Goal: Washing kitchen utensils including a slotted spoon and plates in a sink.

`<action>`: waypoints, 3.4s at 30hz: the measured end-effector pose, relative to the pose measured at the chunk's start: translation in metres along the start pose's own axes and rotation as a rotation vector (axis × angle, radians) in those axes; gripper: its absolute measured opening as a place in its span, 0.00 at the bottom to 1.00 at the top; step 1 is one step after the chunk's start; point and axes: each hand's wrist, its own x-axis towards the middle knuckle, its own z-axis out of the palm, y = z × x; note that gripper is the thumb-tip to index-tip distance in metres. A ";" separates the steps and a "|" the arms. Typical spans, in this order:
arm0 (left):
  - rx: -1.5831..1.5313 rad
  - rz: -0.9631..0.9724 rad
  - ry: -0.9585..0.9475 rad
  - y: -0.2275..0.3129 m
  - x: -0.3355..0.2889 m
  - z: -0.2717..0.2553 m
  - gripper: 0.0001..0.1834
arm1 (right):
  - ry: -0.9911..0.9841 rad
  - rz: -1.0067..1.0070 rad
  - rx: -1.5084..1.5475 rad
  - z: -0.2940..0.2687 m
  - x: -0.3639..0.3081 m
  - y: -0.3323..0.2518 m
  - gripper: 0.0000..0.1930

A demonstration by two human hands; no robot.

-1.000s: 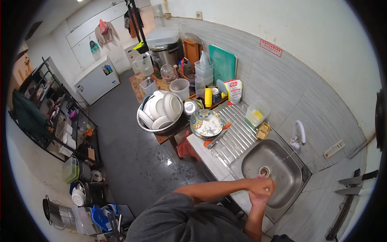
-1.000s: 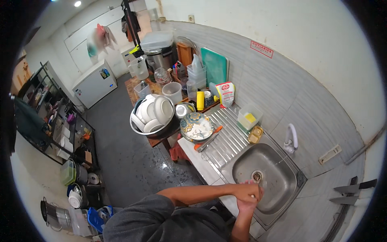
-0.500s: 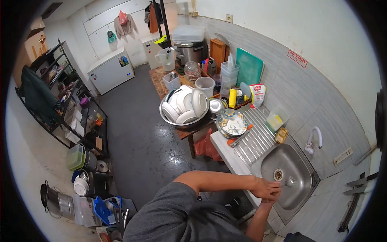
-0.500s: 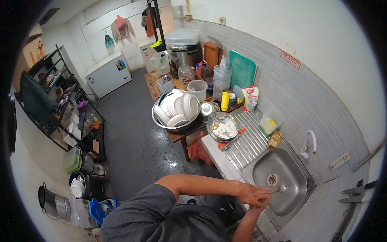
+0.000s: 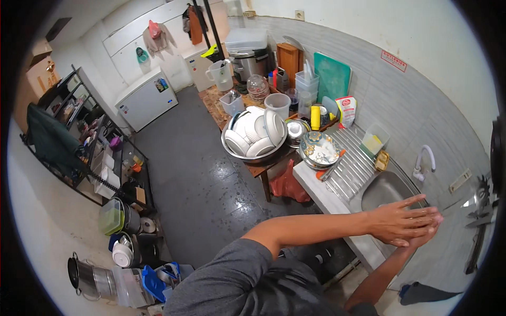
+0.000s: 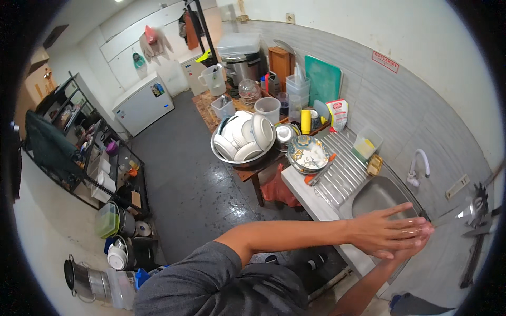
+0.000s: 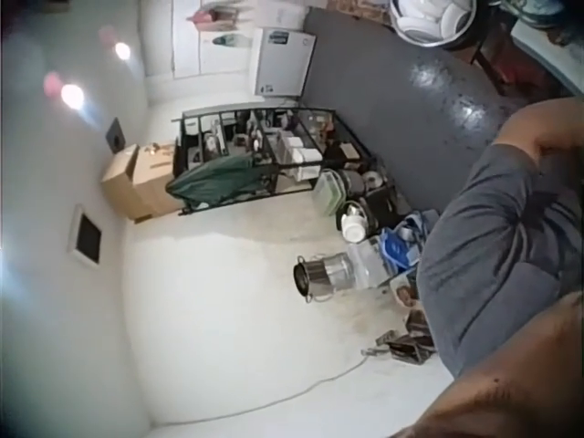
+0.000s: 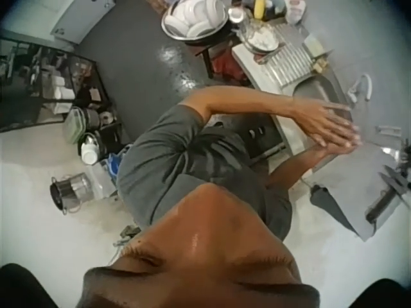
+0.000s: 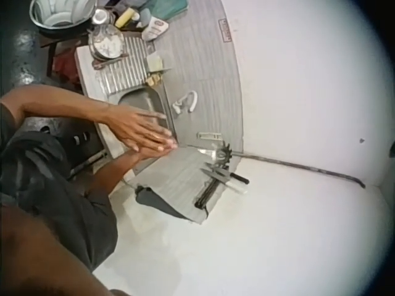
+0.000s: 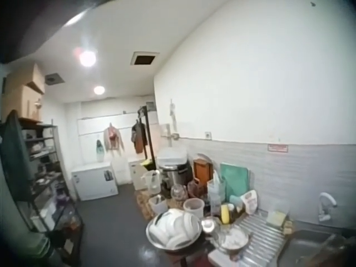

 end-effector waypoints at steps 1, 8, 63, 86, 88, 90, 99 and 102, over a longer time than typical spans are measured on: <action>0.043 0.078 0.087 0.002 0.011 0.002 0.55 | -0.038 -0.119 -0.113 -0.030 0.012 0.025 0.17; 0.033 -0.265 -0.295 -0.005 -0.079 0.127 0.47 | -0.388 -0.830 -0.997 -0.029 -0.039 0.168 0.17; 0.578 -1.475 0.236 0.186 -0.337 -0.324 0.44 | -1.668 0.039 -0.165 0.331 -0.484 0.109 0.23; 0.075 -1.519 1.228 0.012 -0.414 -0.478 0.17 | -1.784 0.041 -0.113 0.524 -0.504 0.197 0.22; 0.147 -1.535 1.160 -0.003 -0.425 -0.491 0.17 | -1.799 0.072 -0.145 0.543 -0.506 0.209 0.23; 0.182 -1.574 1.149 -0.016 -0.442 -0.500 0.16 | -1.852 0.082 -0.152 0.561 -0.514 0.222 0.24; 0.198 -1.619 1.144 -0.044 -0.481 -0.554 0.15 | -1.939 0.163 0.005 0.616 -0.542 0.260 0.10; 0.189 -1.627 1.151 -0.058 -0.505 -0.578 0.15 | -1.982 0.198 0.025 0.640 -0.552 0.269 0.10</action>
